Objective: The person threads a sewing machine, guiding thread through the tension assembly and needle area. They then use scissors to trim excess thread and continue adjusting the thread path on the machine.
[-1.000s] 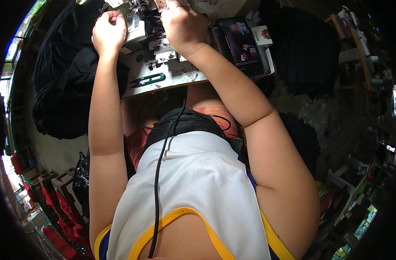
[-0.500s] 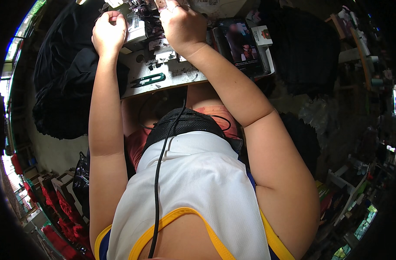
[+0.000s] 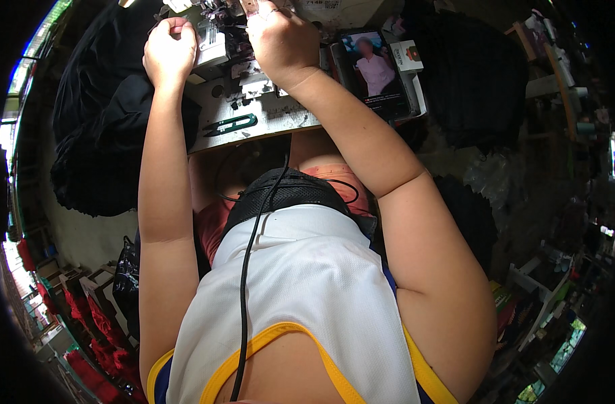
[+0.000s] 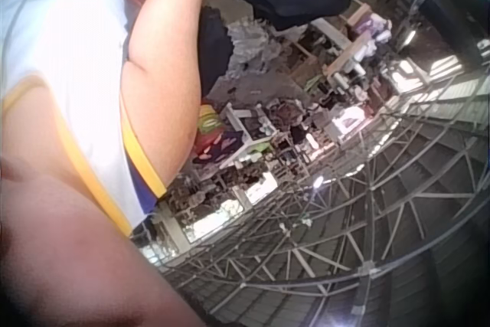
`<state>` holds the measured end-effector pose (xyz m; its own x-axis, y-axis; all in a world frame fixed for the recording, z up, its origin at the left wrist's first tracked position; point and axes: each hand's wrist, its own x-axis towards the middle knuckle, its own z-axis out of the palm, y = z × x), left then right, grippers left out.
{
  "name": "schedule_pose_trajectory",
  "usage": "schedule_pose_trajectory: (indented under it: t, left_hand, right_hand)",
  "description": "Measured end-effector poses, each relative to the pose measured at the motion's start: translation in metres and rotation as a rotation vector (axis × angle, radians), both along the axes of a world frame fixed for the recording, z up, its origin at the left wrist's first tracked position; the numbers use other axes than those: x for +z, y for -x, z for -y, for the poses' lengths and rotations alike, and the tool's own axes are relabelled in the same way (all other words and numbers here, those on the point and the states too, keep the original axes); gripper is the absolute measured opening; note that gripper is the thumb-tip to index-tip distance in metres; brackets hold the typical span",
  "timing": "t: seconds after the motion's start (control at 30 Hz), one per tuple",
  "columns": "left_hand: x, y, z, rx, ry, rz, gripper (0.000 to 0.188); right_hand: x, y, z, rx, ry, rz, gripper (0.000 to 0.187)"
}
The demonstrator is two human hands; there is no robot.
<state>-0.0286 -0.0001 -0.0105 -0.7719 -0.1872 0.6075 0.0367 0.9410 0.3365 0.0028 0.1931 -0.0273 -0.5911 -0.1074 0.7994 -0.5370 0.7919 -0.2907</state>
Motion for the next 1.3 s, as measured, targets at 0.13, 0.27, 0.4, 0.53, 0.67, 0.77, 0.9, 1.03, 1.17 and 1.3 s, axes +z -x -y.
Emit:
schedule_pose_trajectory:
  t: [0.13, 0.27, 0.4, 0.53, 0.67, 0.77, 0.9, 1.03, 1.17, 1.3]
  left_hand:
    - [-0.002, 0.001, 0.001, -0.041, -0.094, -0.014, 0.018]
    - [-0.001, 0.0, 0.001, -0.004, -0.004, -0.009, 0.025]
    - [-0.001, 0.0, 0.001, -0.002, 0.006, -0.013, 0.024]
    - [-0.001, 0.001, 0.001, -0.003, 0.013, -0.023, 0.024]
    - [-0.002, 0.001, 0.001, -0.007, 0.008, -0.021, 0.024]
    - [-0.001, 0.002, 0.001, -0.012, -0.004, -0.017, 0.024]
    - [-0.001, 0.002, 0.002, -0.027, -0.02, -0.015, 0.024]
    - [0.0, 0.002, 0.001, -0.054, -0.122, -0.023, 0.018]
    - [0.001, 0.001, 0.0, -0.048, -0.154, 0.006, 0.018]
    - [-0.001, 0.002, 0.001, -0.047, -0.167, 0.005, 0.019]
  right_hand:
    - [0.001, -0.001, 0.0, 0.004, -0.008, 0.011, 0.007]
    - [0.003, -0.004, 0.0, -0.002, -0.014, 0.008, 0.006]
    - [0.002, -0.003, -0.001, 0.008, -0.026, -0.015, 0.006]
    - [0.0, 0.0, -0.001, -0.016, -0.053, -0.027, 0.005]
    - [-0.003, 0.001, -0.001, -0.03, 0.011, 0.023, 0.005]
    - [-0.006, 0.002, -0.004, -0.02, 0.013, 0.042, 0.006]
    - [-0.005, -0.002, -0.005, -0.025, -0.008, 0.035, 0.005]
    - [-0.004, -0.003, -0.006, -0.008, -0.021, 0.037, 0.006]
    - [0.003, -0.013, -0.005, -0.005, -0.037, 0.045, 0.008]
    - [0.011, -0.019, -0.005, 0.008, 0.004, 0.016, 0.007]
